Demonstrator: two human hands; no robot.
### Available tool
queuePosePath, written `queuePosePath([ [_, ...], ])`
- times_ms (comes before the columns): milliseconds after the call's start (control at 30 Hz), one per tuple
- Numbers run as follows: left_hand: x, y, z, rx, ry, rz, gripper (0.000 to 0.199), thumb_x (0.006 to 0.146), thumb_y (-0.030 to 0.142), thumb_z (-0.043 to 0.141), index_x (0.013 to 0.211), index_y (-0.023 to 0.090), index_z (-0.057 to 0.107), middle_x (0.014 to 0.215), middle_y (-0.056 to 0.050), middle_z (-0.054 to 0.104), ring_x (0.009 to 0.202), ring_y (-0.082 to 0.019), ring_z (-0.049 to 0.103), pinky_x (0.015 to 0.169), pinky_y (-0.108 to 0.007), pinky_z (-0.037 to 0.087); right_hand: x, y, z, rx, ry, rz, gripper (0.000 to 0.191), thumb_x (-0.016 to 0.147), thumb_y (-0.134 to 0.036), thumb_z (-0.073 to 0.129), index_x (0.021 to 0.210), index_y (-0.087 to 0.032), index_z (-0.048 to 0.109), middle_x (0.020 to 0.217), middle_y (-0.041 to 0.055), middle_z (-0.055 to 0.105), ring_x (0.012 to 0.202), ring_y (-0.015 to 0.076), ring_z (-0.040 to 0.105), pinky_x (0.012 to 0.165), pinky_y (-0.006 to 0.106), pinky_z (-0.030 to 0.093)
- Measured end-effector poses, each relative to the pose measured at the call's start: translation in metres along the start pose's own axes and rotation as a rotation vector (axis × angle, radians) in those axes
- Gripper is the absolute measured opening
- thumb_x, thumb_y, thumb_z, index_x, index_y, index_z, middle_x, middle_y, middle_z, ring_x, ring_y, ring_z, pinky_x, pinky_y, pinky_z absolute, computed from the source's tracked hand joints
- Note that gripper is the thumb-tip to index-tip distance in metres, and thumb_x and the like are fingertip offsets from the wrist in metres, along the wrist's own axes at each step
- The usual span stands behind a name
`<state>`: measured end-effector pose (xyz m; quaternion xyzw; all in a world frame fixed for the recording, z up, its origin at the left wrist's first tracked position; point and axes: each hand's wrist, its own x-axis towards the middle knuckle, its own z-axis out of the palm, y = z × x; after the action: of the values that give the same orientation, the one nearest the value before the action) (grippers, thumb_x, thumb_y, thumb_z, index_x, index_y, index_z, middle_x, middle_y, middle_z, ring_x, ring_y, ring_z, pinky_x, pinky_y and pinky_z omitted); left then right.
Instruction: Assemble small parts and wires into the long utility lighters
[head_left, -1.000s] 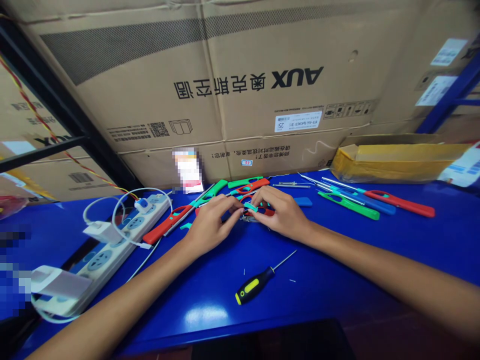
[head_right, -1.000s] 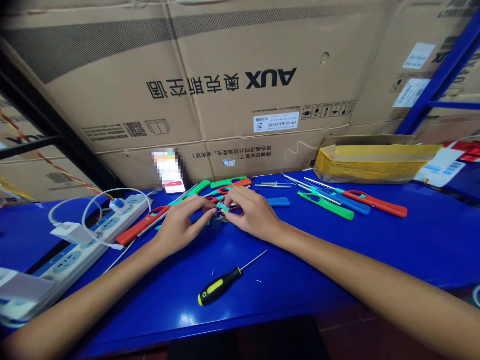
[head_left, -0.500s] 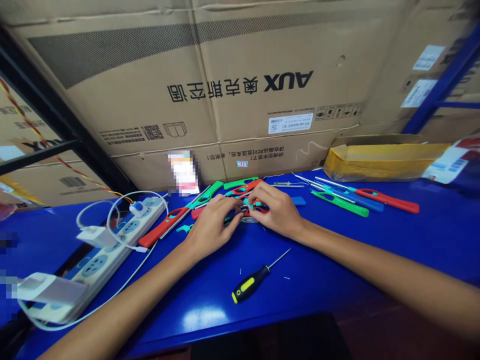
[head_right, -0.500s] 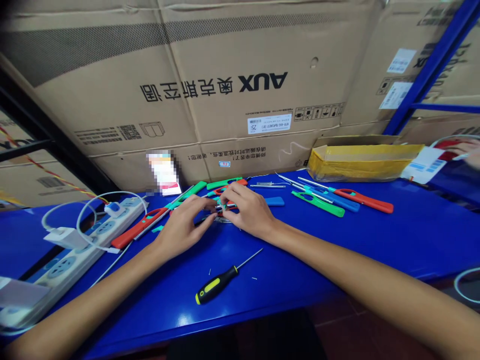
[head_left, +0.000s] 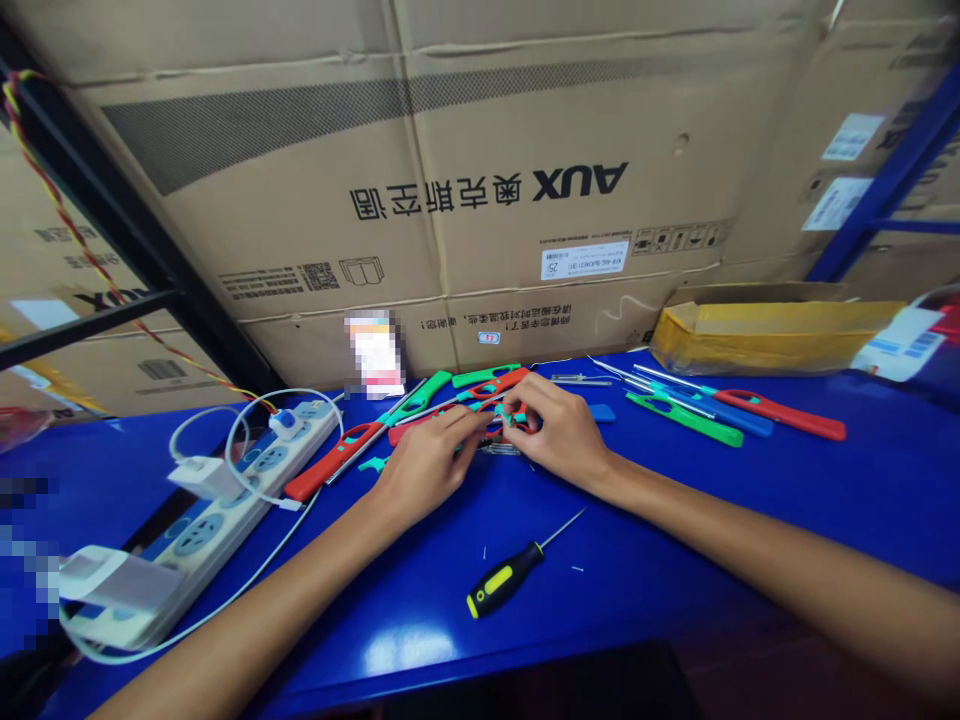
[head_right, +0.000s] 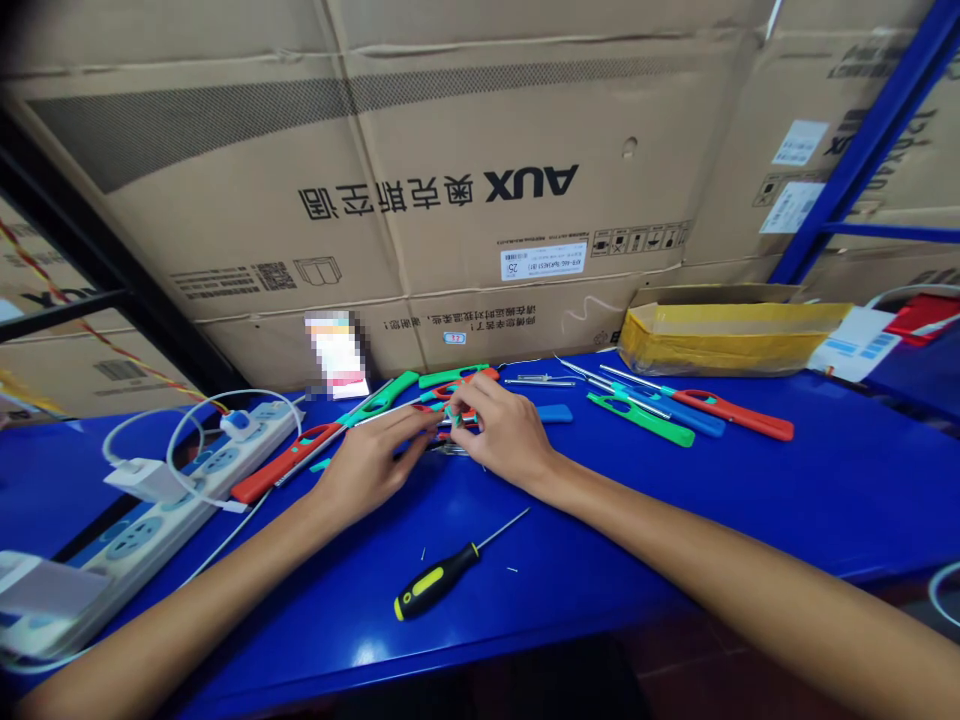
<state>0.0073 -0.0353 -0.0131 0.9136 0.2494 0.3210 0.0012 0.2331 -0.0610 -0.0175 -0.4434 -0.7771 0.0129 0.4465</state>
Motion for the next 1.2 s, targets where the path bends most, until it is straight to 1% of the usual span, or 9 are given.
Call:
queuePosePath([
  [167, -0.002, -0.004, 0.0, 0.188, 0.069, 0.103, 0.023, 0.108, 0.016, 0.054, 0.119, 0.019, 0.075, 0.101, -0.006, 0.08, 0.085, -0.019, 0.077, 0.074, -0.03, 0.06, -0.001, -0.002, 0.002, -0.042, -0.02, 0.017, 0.021, 0.084, -0.006, 0.072, 0.094, -0.023, 0.065, 0.1, -0.0007, 0.07, 0.069, 0.0119, 0.058, 0.064, 0.025, 0.041],
  [267, -0.002, -0.003, -0.004, 0.326, 0.125, 0.187, 0.022, 0.109, 0.017, 0.056, 0.118, 0.019, 0.076, 0.105, -0.005, 0.082, 0.081, -0.019, 0.076, 0.07, -0.032, 0.058, -0.003, 0.0, 0.004, -0.091, -0.064, -0.013, 0.023, 0.086, -0.005, 0.072, 0.098, -0.023, 0.067, 0.103, -0.0004, 0.07, 0.068, 0.0113, 0.057, 0.064, 0.026, 0.039],
  [333, -0.002, -0.003, -0.007, 0.364, 0.147, 0.222, 0.021, 0.109, 0.017, 0.057, 0.119, 0.019, 0.075, 0.109, -0.005, 0.083, 0.08, -0.018, 0.076, 0.069, -0.032, 0.058, -0.004, 0.003, 0.004, -0.099, -0.101, -0.055, 0.024, 0.087, -0.005, 0.071, 0.101, -0.024, 0.068, 0.105, 0.0001, 0.07, 0.071, 0.0122, 0.059, 0.065, 0.026, 0.04],
  [467, -0.001, -0.004, -0.01, 0.317, 0.159, 0.21, 0.018, 0.11, 0.019, 0.058, 0.115, 0.02, 0.075, 0.109, -0.002, 0.083, 0.084, -0.016, 0.077, 0.07, -0.031, 0.057, -0.005, 0.007, 0.006, -0.05, -0.132, -0.136, 0.026, 0.089, -0.005, 0.069, 0.106, -0.024, 0.067, 0.104, 0.0007, 0.069, 0.077, 0.014, 0.06, 0.069, 0.027, 0.044],
  [633, 0.0, -0.008, -0.008, 0.233, 0.17, 0.195, 0.018, 0.11, 0.021, 0.058, 0.11, 0.02, 0.076, 0.103, -0.002, 0.084, 0.086, -0.015, 0.078, 0.071, -0.03, 0.058, -0.005, 0.009, 0.006, 0.018, -0.121, -0.175, 0.024, 0.089, -0.004, 0.067, 0.104, -0.023, 0.065, 0.103, 0.0007, 0.068, 0.075, 0.0134, 0.059, 0.07, 0.028, 0.047],
  [900, 0.002, -0.013, -0.007, 0.083, 0.213, 0.168, 0.012, 0.106, 0.022, 0.067, 0.111, 0.019, 0.078, 0.101, -0.004, 0.083, 0.093, -0.019, 0.08, 0.083, -0.033, 0.061, -0.003, 0.013, 0.005, 0.184, -0.095, -0.185, 0.009, 0.098, -0.015, 0.068, 0.101, -0.023, 0.065, 0.103, 0.0016, 0.071, 0.076, 0.0143, 0.062, 0.072, 0.029, 0.051],
  [1033, 0.002, -0.014, -0.006, 0.002, 0.223, 0.168, 0.015, 0.104, 0.018, 0.068, 0.115, 0.02, 0.078, 0.108, -0.006, 0.082, 0.1, -0.02, 0.078, 0.087, -0.034, 0.061, -0.004, 0.013, 0.007, 0.242, -0.08, -0.156, 0.007, 0.099, -0.021, 0.071, 0.102, -0.023, 0.065, 0.099, 0.0016, 0.07, 0.073, 0.0143, 0.062, 0.07, 0.029, 0.051],
  [1100, 0.002, -0.013, -0.006, -0.009, 0.234, 0.183, 0.019, 0.104, 0.016, 0.067, 0.118, 0.021, 0.078, 0.112, -0.008, 0.08, 0.101, -0.021, 0.076, 0.087, -0.036, 0.06, -0.005, 0.012, 0.008, 0.263, -0.06, -0.165, 0.006, 0.099, -0.022, 0.071, 0.101, -0.023, 0.065, 0.098, 0.002, 0.07, 0.07, 0.014, 0.061, 0.068, 0.029, 0.051],
  [1200, 0.001, -0.013, -0.005, -0.027, 0.237, 0.156, 0.025, 0.103, 0.016, 0.067, 0.124, 0.025, 0.078, 0.106, -0.008, 0.077, 0.097, -0.021, 0.073, 0.082, -0.035, 0.058, -0.006, 0.011, 0.01, 0.264, -0.044, -0.132, 0.008, 0.097, -0.021, 0.072, 0.1, -0.023, 0.064, 0.096, 0.0015, 0.071, 0.067, 0.0137, 0.06, 0.065, 0.028, 0.05],
])
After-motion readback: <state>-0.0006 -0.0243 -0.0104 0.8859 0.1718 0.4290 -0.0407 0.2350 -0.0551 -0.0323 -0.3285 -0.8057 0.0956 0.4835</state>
